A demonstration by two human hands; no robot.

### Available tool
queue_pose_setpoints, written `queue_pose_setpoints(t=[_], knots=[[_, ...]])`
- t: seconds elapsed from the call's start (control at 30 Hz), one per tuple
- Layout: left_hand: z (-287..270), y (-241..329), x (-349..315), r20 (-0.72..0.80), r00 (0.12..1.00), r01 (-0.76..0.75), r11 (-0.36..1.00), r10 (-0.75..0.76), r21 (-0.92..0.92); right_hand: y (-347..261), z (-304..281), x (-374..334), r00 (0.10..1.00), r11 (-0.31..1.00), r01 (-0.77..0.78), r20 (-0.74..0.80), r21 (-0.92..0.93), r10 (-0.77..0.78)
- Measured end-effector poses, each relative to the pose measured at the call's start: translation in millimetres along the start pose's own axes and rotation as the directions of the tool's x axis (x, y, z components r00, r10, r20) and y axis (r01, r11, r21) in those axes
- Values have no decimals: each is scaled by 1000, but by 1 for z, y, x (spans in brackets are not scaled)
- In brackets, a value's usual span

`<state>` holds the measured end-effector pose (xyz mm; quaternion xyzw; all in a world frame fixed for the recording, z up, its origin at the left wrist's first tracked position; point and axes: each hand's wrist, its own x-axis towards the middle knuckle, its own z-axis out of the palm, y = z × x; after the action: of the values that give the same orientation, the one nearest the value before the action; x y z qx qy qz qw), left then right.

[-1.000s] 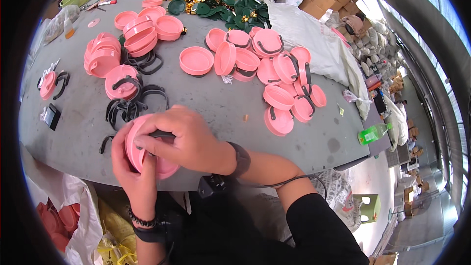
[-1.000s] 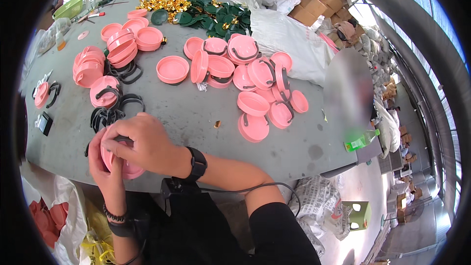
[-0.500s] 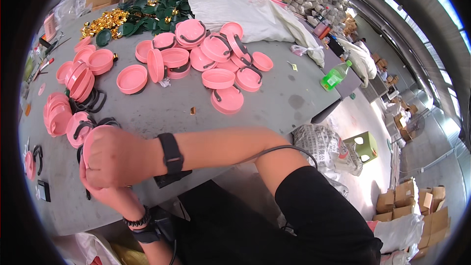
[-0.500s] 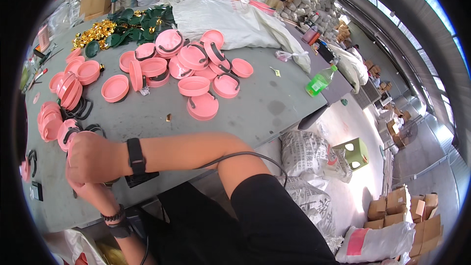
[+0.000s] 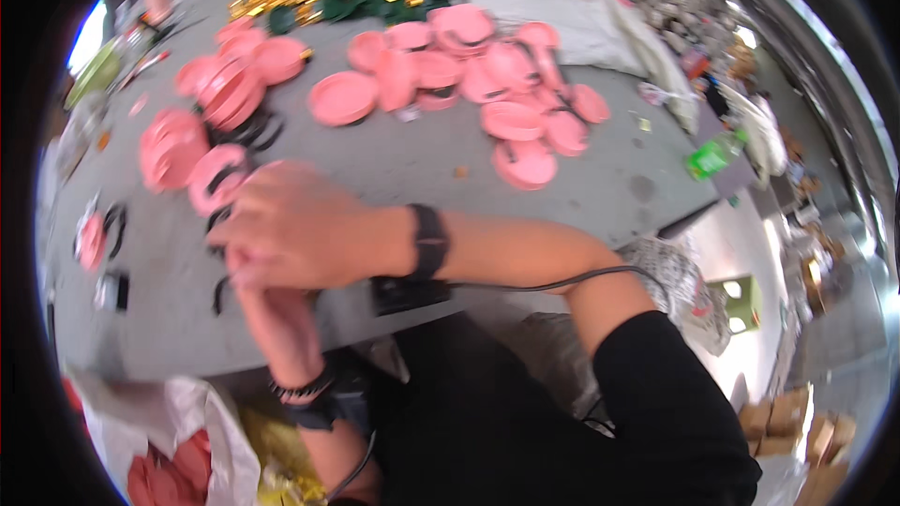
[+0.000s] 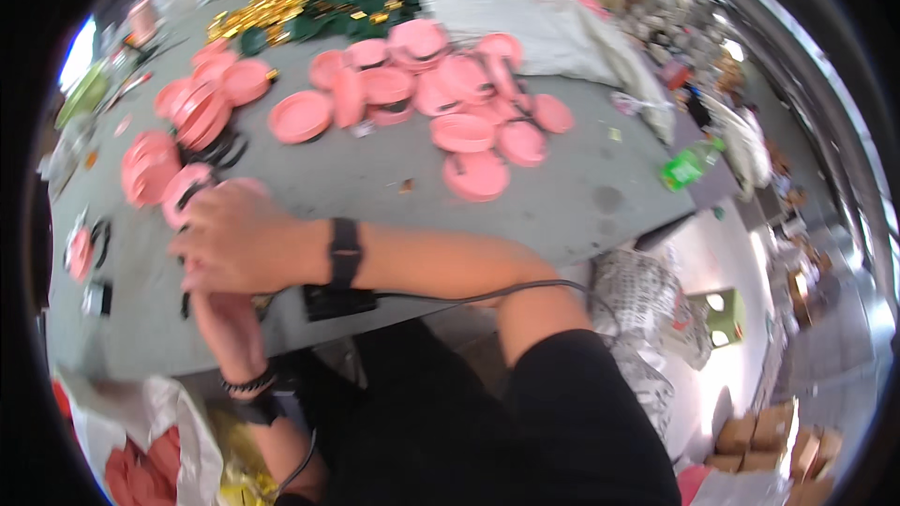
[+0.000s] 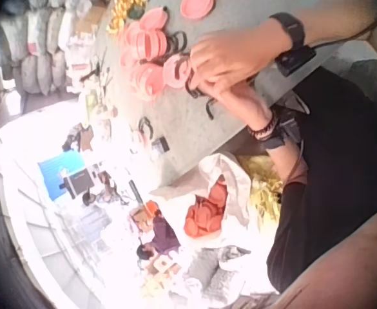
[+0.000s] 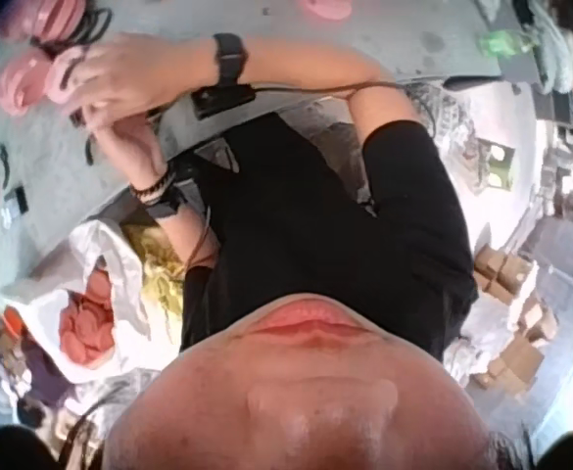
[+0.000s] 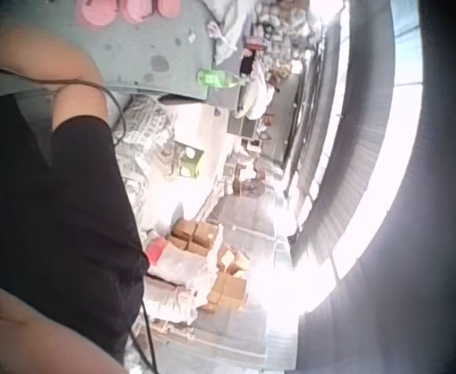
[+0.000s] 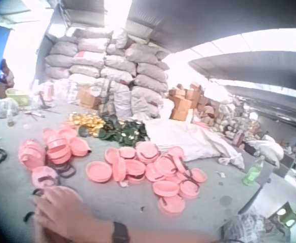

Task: Assembling black plastic handles onto pink circular plastic lids in a manufacturing warehouse.

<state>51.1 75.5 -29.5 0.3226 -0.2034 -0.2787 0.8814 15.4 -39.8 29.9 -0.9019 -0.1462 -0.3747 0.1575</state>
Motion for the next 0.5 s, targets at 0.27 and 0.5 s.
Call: queue_pose_setpoints(t=[0.27, 0.5], knots=[[3, -5, 3, -125, 989, 38, 966, -73, -257, -22, -31, 3, 961, 996, -60, 274, 63, 41], [3, -14, -1, -68, 981, 143, 916, -181, -376, -38, -36, -6, 902, 861, -394, 317, 323, 294]])
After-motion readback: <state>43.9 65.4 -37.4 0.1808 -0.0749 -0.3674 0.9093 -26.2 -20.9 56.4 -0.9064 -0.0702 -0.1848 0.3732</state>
